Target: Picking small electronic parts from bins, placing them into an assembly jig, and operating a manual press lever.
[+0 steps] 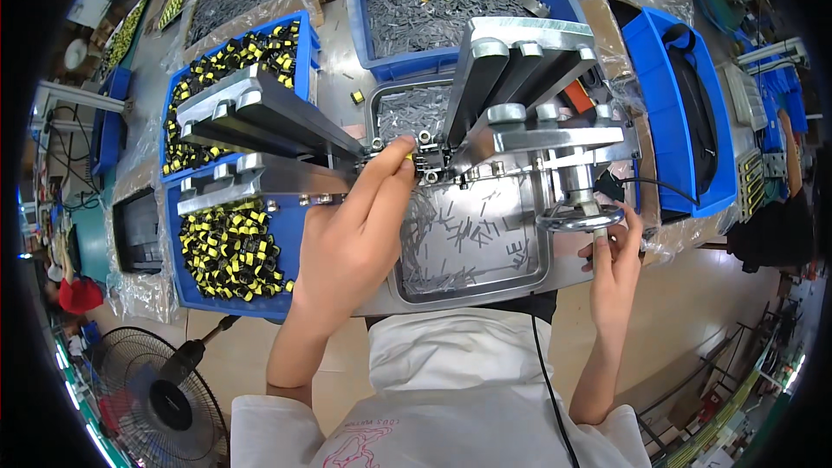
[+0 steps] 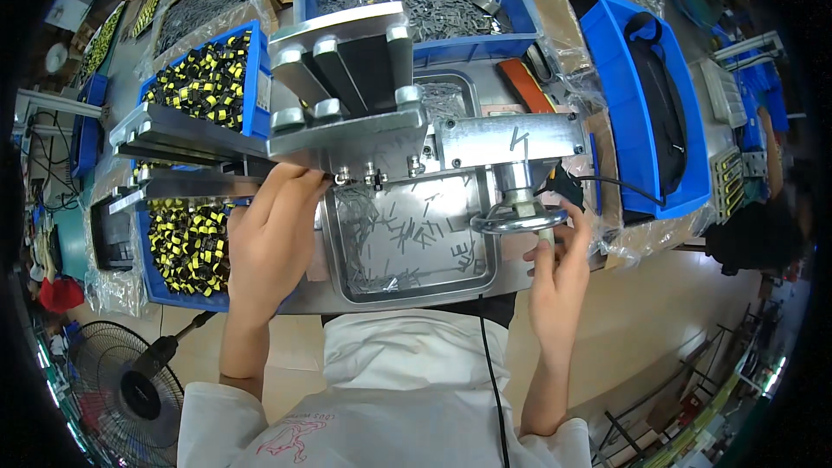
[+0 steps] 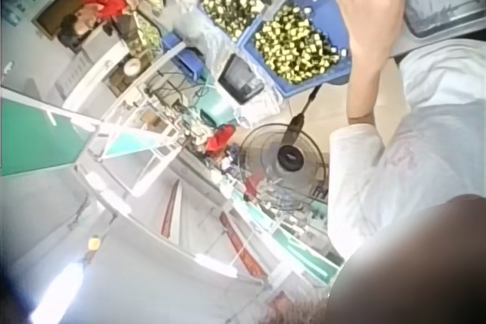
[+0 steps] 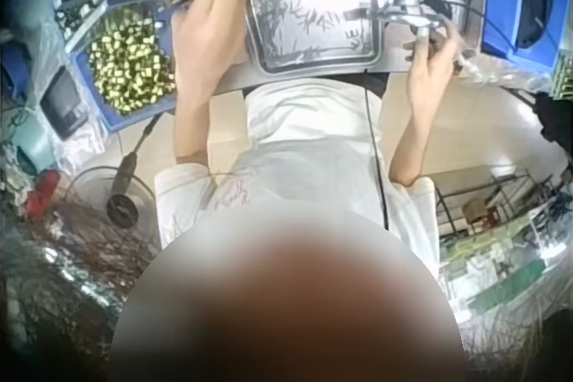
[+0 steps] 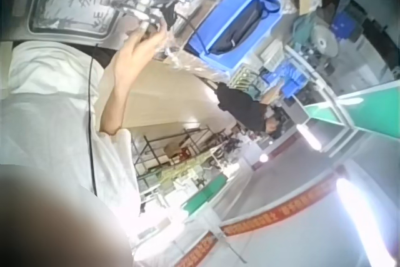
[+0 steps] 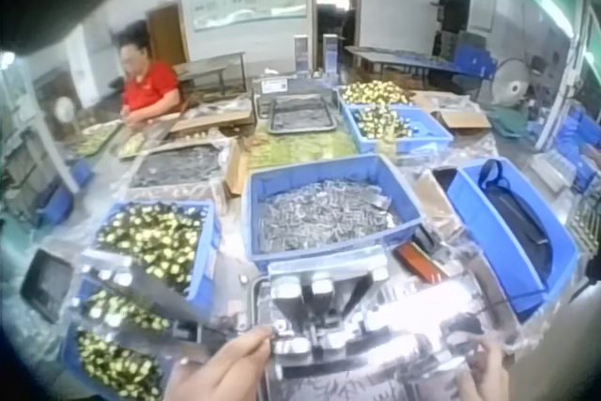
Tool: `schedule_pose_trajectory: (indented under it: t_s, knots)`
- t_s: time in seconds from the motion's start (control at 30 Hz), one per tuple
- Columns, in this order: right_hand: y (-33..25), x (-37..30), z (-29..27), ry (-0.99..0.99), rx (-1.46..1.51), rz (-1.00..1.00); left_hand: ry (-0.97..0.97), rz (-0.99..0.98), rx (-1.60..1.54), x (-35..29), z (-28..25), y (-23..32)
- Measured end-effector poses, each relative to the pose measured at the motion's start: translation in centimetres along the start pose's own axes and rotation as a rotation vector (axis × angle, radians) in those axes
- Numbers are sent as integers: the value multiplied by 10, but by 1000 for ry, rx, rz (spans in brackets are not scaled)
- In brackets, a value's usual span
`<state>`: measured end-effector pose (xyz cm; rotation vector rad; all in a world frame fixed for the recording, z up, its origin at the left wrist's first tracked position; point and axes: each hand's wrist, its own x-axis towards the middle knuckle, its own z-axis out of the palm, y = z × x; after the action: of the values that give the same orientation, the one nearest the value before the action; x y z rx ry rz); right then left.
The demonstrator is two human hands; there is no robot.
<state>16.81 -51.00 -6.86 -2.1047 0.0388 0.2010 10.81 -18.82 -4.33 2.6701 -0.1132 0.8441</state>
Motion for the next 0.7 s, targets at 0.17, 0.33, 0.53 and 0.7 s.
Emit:
schedule_pose_trajectory:
  t_s: [0.17, 0.33, 0.53, 0.7]
  knots:
    - [-5, 10, 7, -28, -3, 8, -132, -163, -29, 0, -2, 8]
    - [-2, 24, 8, -26, -84, 22, -154, -97, 89, 5, -6, 12]
    - [-1, 38, 9, 26, -137, 92, -233, -73, 112, 10, -15, 14]
    - [15, 42, 10, 17, -48, 23, -160, -18, 76, 6, -7, 9]
